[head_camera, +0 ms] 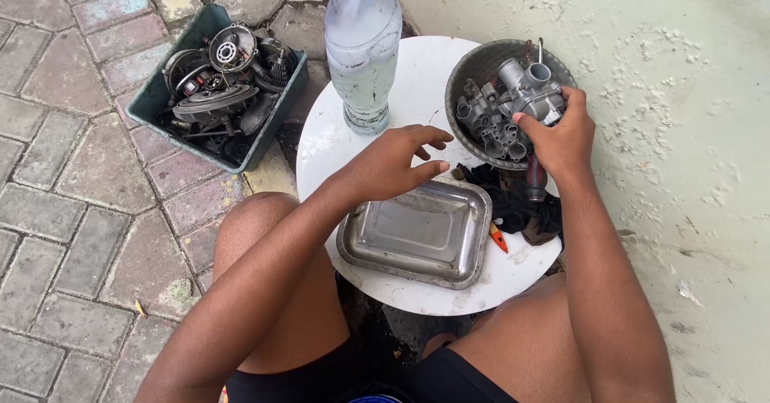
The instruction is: The person is unscrewing parts of a motorcycle carburetor and wiping it clean with a black cloth on a small table.
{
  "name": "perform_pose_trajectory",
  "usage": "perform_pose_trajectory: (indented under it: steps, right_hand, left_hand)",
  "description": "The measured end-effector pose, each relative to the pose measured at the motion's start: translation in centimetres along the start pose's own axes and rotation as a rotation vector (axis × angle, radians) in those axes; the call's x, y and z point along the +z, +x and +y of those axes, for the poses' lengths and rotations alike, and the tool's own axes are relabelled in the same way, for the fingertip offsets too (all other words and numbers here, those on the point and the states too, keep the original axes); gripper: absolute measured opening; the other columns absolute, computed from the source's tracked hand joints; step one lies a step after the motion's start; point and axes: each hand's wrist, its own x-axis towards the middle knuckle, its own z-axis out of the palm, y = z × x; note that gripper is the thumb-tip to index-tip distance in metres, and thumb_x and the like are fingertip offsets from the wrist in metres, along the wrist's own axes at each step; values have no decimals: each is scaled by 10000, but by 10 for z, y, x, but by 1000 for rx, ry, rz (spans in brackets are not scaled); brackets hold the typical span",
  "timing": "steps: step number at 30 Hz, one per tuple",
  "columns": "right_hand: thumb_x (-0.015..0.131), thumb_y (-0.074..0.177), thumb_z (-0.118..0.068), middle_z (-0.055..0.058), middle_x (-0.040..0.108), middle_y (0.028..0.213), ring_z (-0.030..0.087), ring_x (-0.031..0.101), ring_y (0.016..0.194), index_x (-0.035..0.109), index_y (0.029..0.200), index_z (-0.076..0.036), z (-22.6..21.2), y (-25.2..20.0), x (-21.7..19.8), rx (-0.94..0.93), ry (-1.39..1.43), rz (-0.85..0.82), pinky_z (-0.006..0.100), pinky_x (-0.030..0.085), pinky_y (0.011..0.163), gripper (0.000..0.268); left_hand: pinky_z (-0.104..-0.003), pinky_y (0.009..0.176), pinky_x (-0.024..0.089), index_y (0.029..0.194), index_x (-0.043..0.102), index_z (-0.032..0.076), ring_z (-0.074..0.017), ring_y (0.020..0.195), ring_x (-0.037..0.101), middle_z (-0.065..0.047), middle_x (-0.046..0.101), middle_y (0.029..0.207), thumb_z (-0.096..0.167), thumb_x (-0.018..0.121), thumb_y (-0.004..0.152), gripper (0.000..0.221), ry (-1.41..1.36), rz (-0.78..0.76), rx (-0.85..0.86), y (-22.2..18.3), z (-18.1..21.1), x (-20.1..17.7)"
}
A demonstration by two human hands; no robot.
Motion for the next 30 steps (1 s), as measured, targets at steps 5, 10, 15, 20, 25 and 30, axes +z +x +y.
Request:
perform_pose_trajectory:
  steps: [5, 10, 15, 20, 25, 30]
  right_hand:
    - [909, 821, -230, 264, 671, 1210, 469, 639, 1157, 502, 1345, -16, -24, -29, -9, -118, 67, 3, 545, 531, 898, 697]
    - [920, 759, -215, 261, 683, 1173, 463, 652, 1132, 523, 1332, -44, -58, -71, -16, -149, 128, -44, 553, 512, 881, 717]
    - [913, 747, -157, 256, 657, 1184, 468, 645, 1151, 529, 1342, -36, -67, -106, -2, -202, 193, -217, 563, 533, 917, 719]
    - [892, 761, -108, 260, 616, 1234, 429, 608, 1215, 488, 1376, -26, -43, -114, 5, -185, 362, -369, 568, 508, 966, 740]
    - [895, 720, -57, 174, 622, 1219, 267, 651, 1124, 567, 1368, -25, -45, -117, -7, -191, 426, -433, 419, 563, 931, 727]
    - [915, 698, -67, 175, 642, 1066, 344, 720, 935, 658, 1267, 8, -53, -125, -1, -407, 265, -403, 390, 607, 776, 629]
  left_hand:
    - [-564, 908, 593, 1442, 507, -7, -461, 1130, 702, -289, 643, 1290, 233, 651, 999, 524, -86, 48, -17, 6, -17, 15]
    - [-587, 934, 592, 1554, 320, 8, -480, 1192, 665, -311, 553, 1395, 346, 652, 1015, 718, -241, 97, -35, 7, -8, 19]
    - [-487, 937, 624, 1584, 269, 13, -441, 1174, 670, -328, 513, 1375, 405, 716, 969, 856, -533, 146, -117, 1, -10, 15]
    - [-496, 899, 626, 1454, 492, 59, -428, 1095, 701, -288, 607, 1241, 371, 780, 907, 693, -408, 41, -171, -13, -17, 15]
    - [-588, 973, 562, 1558, 226, -40, -533, 1174, 645, -350, 544, 1308, 367, 869, 813, 1065, -267, 18, -217, -26, -8, 12]
    - [-742, 1056, 391, 1478, 486, 41, -562, 1319, 468, -257, 469, 1413, 374, 974, 714, 966, 256, -74, 114, -31, 0, 9]
